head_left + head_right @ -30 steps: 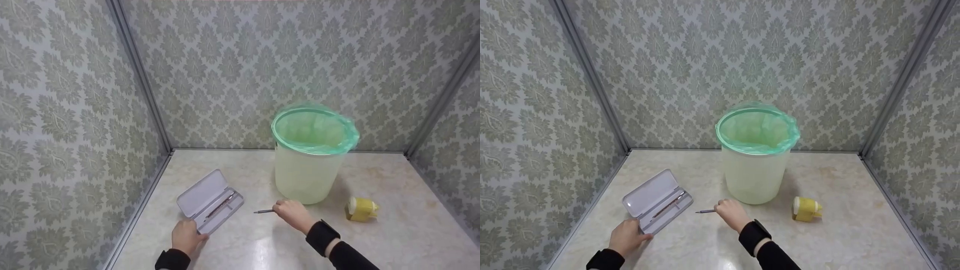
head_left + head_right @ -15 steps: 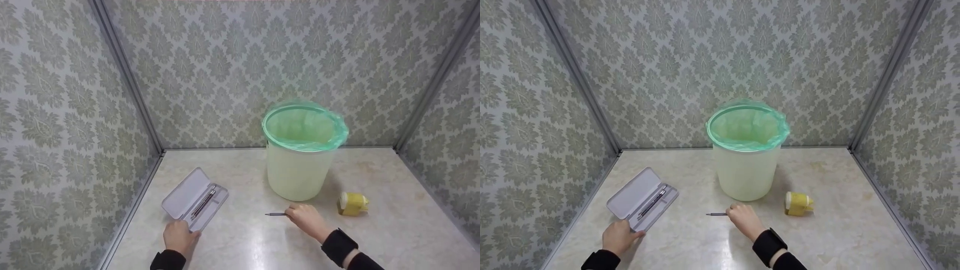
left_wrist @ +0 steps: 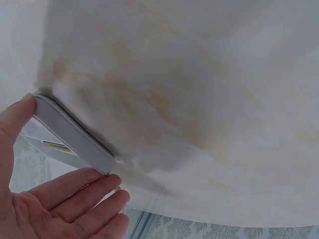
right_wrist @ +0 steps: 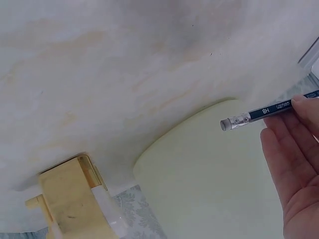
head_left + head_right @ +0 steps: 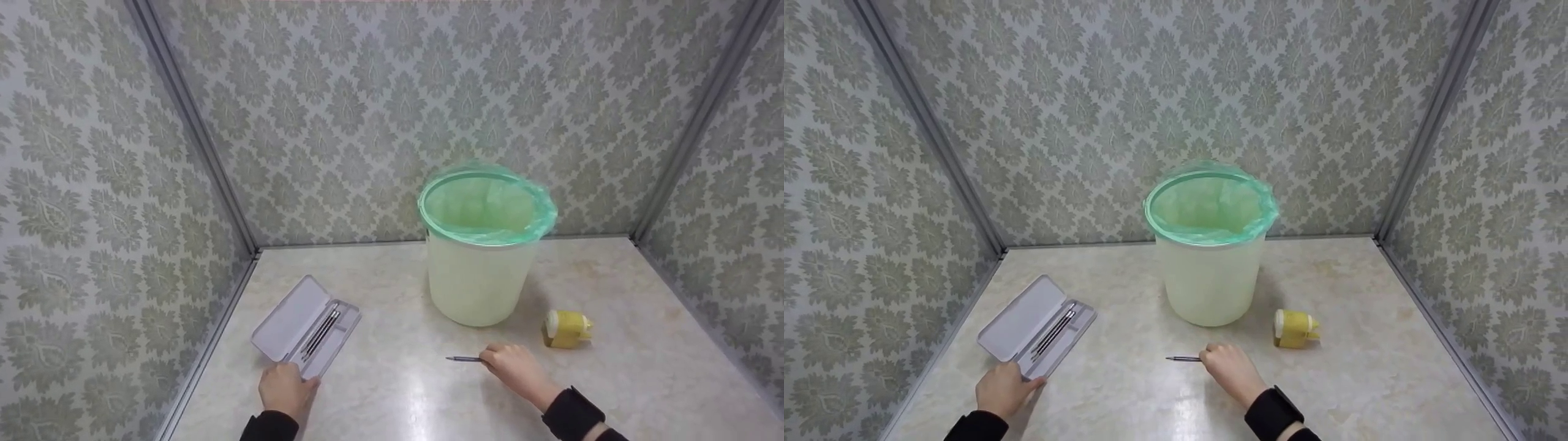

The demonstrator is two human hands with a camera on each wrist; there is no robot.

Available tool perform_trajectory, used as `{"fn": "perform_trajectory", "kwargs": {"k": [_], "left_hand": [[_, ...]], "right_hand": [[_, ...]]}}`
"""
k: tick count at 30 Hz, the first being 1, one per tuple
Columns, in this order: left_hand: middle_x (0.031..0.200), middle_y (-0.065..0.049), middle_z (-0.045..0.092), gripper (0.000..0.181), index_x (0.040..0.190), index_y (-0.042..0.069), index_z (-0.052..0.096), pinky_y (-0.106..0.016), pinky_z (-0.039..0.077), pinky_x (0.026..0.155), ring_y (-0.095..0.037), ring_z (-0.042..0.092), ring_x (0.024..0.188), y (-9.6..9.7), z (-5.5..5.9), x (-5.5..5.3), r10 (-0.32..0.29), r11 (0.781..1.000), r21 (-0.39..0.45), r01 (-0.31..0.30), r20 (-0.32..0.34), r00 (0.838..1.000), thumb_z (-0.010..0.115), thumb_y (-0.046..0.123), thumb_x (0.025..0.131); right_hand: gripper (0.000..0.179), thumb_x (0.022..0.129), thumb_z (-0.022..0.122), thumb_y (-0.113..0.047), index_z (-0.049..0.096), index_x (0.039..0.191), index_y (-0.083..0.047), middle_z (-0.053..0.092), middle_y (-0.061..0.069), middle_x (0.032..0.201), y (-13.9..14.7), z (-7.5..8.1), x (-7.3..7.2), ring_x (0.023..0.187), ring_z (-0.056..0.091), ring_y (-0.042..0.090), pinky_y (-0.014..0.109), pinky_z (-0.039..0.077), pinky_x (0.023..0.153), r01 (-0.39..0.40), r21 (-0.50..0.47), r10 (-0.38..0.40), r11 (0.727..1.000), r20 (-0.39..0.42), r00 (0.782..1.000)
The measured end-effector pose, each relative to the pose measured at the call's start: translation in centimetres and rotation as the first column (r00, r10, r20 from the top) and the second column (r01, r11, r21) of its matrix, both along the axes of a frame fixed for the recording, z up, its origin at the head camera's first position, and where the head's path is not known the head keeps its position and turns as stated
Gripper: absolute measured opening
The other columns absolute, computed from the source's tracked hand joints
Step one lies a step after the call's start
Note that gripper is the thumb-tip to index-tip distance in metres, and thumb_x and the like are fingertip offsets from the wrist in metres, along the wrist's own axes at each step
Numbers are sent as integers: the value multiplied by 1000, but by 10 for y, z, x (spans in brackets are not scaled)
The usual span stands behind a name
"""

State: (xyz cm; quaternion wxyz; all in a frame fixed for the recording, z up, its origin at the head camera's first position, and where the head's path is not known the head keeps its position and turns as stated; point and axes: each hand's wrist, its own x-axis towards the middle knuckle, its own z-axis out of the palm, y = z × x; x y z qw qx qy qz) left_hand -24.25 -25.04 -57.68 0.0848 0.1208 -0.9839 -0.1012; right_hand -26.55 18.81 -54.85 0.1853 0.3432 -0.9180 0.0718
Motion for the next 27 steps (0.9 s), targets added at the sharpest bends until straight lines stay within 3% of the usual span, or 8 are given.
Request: {"fn": "perform_trajectory", "kwargs": {"k": [4,7,12,17,21,27], "left_hand": [[75,-18,69,45,76,-6,69,-50,53,74,-33,65,75,2,-1,1,-10,1000,6,10,-25,1000,87,35,75],[76,-19,69,50,77,-7,67,-50,53,76,-36,66,77,5,0,2,-37,999,-33,35,-65,997,89,38,73],[86,-22,70,61,91,-10,67,-49,57,79,-39,69,86,18,8,1,-108,991,-95,97,-115,988,91,43,71],[105,-23,73,65,111,-7,69,-50,59,83,-40,71,99,41,15,-1,-207,978,1,210,-156,966,91,41,73],[122,-23,72,66,123,-4,68,-52,57,93,-41,69,113,61,18,0,-307,927,168,336,-179,935,89,39,77],[132,-20,70,65,131,-1,66,-51,52,104,-39,66,124,87,24,7,-432,796,350,493,-242,869,85,38,82]], "right_hand": [[8,84,79,-6,73,86,-11,68,0,77,2,2,2,63,64,16,28,49,53,4,8,-4,1000,-6,1000],[9,84,80,-7,72,85,-12,68,-1,77,3,4,4,63,64,16,28,47,52,-3,18,3,1000,-33,999],[9,84,80,-7,73,86,-12,68,-2,77,4,10,5,61,64,15,28,46,51,-9,16,9,1000,-41,999],[8,85,79,-8,73,87,-12,69,-2,78,3,15,6,62,64,16,28,48,52,-4,0,4,1000,-40,999],[6,87,79,-10,73,88,-12,70,-2,79,0,18,8,65,66,17,29,51,55,-4,-28,4,1000,-19,1000],[4,88,78,-12,75,92,-11,74,-2,83,-4,24,11,71,69,15,30,56,62,-8,-63,9,998,19,1000]]}}
